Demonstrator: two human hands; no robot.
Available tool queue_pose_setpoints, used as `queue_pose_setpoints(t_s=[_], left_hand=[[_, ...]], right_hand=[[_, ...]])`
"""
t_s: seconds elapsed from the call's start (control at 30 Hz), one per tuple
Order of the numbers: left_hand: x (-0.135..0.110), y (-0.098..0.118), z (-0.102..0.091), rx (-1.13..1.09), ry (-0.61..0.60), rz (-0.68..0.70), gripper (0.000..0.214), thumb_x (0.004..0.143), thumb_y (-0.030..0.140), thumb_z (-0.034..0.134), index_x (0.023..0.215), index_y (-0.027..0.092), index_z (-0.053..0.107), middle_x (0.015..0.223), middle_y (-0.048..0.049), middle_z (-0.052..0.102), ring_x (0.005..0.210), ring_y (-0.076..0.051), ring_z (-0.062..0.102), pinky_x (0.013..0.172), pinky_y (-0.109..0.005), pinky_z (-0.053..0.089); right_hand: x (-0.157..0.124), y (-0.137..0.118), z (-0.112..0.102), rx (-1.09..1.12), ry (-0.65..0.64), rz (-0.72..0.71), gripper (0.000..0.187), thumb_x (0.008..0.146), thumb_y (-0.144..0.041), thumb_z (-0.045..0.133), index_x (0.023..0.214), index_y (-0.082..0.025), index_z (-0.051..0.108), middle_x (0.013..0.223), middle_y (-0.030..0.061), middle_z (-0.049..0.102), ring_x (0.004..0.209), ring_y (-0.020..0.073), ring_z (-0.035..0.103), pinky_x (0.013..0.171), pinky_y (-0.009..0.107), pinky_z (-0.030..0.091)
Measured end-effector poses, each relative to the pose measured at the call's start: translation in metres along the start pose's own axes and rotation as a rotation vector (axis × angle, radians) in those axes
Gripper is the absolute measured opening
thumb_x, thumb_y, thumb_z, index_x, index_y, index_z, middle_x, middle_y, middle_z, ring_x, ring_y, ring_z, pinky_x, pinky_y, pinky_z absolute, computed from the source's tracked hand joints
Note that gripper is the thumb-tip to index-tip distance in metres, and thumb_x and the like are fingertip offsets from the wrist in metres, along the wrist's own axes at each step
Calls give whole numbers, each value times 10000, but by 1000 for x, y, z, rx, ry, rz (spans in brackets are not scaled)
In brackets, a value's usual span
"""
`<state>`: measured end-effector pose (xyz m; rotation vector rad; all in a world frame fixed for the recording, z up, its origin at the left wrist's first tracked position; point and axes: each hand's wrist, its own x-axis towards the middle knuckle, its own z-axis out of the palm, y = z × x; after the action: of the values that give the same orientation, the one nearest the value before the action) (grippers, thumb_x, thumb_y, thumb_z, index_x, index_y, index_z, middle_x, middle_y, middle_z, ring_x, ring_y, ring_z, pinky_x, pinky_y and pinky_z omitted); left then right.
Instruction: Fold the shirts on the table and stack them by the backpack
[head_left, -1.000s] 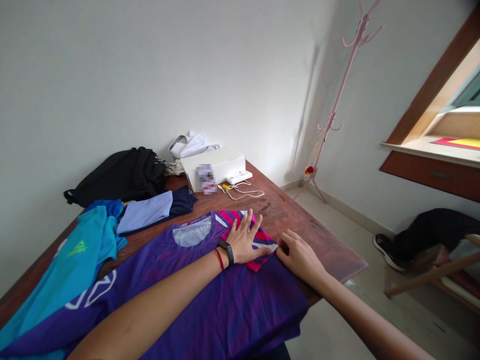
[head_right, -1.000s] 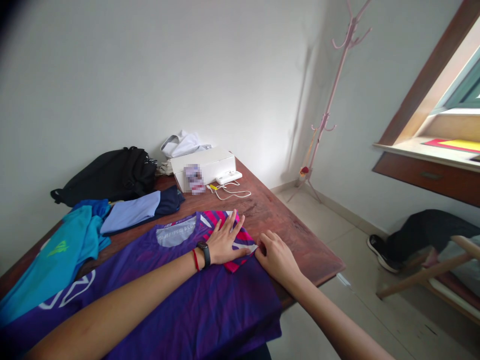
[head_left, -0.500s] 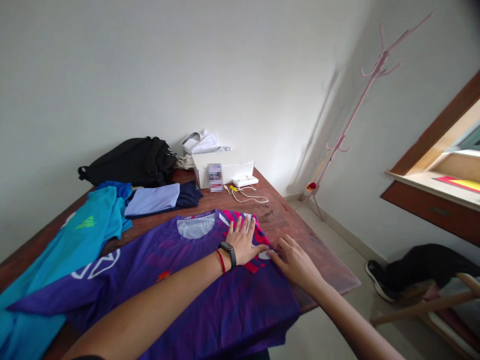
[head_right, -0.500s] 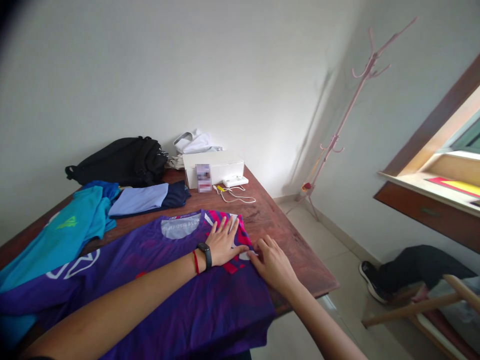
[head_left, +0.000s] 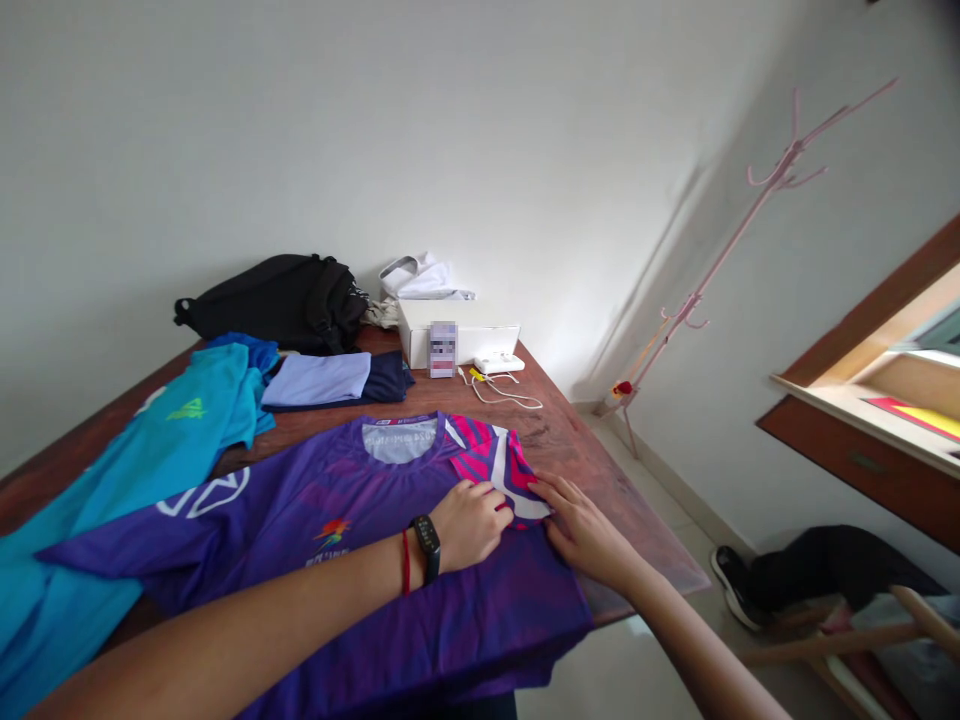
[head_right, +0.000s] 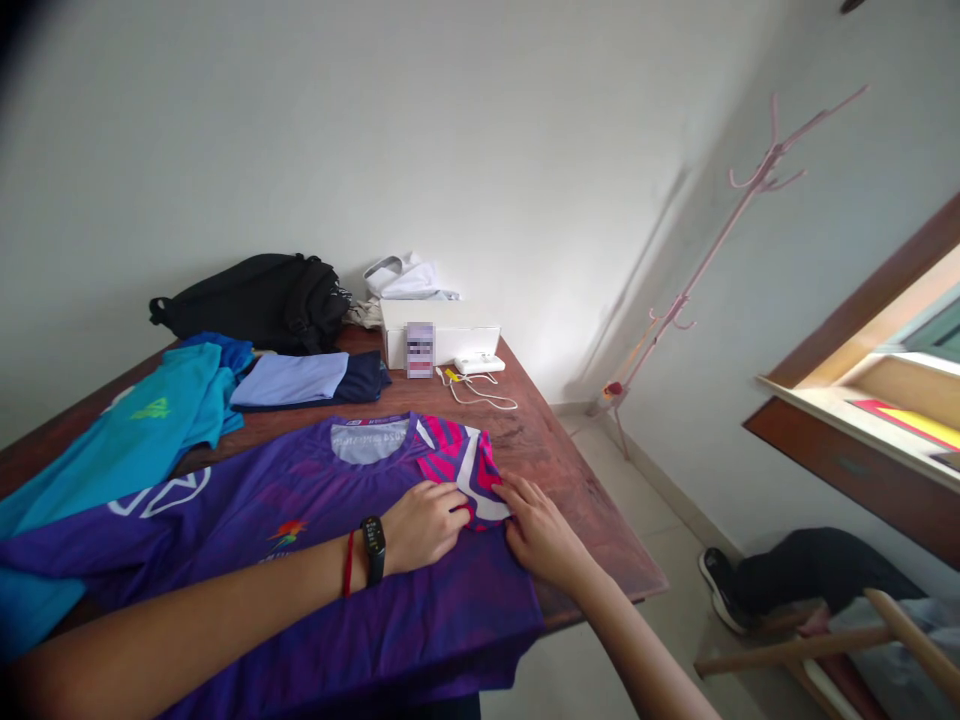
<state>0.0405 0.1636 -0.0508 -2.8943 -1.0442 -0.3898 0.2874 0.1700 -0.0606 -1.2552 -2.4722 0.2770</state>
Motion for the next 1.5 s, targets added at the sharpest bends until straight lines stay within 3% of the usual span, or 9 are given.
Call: queue_pose_setpoints(t_s=[0.17,0.33,0.5,0.67,0.8,0.9,1.07,1.33,1.5], left_hand=[[-1,-5,-2,-8,64,-10,93,909,212,580,988,189,625,1056,-58,697,1058,-248,625,827,-367,493],[0,-11,-7,-70,62,-6,105,909,208,563,987,182,627,1043,-57,705,1005,-225,640,842,-355,489],[-5,-15,-2,-96,30,63,97,895,237,589,959,185,642,1097,-72,712,1138,-253,600,1062,-420,393],[-14,-14,3,-190,-3,4,433,923,531,583,1207,205,609,1416,-103,576,1327,-297,497,1114,-473,358],[-10,-16,3,-238,17,-107,565,975,641,420,1319,221,575,1442,-118,554,1348,-305,481,1105,-493,367],[6,-25,10,-198,59,-215,550,1003,609,367,1296,203,596,1424,-136,559,1321,-323,496,1079,-524,386],[47,-51,26,-220,56,-322,440,988,502,475,1229,166,624,1353,-155,592,1281,-324,523,1038,-497,432],[107,-85,38,-361,52,-342,254,928,285,593,1150,183,663,1188,-98,678,1162,-261,603,1049,-415,434],[144,-104,41,-557,4,-452,328,843,299,745,1126,157,663,1014,-71,730,939,-208,686,867,-311,533]], right_hand=[[2,14,16,-51,37,-65,716,831,-49,431,1532,-192,403,1608,89,350,1493,234,303,1222,467,303],[3,18,23,-46,22,-114,682,857,-31,400,1507,-232,455,1589,55,391,1500,235,286,1210,484,330],[4,23,25,-60,-33,-112,705,837,-9,393,1508,-218,452,1546,74,455,1472,239,347,1194,505,350],[5,21,22,-28,-31,-131,717,831,-5,399,1512,-224,445,1547,86,451,1476,236,340,1198,503,341],[5,14,18,6,-34,-180,726,837,9,373,1505,-264,452,1560,61,439,1489,231,313,1197,512,337],[4,10,19,36,60,-141,640,867,-38,406,1460,-261,503,1514,75,500,1423,232,434,1162,478,400],[3,6,23,37,228,82,346,904,-137,465,1203,-226,612,1237,91,628,1158,237,608,998,413,516],[5,6,26,-72,260,138,65,874,-171,488,894,-229,510,855,38,566,831,228,561,766,349,472],[5,8,26,-35,229,157,89,847,-166,490,839,-242,444,803,17,546,778,214,544,703,317,435]])
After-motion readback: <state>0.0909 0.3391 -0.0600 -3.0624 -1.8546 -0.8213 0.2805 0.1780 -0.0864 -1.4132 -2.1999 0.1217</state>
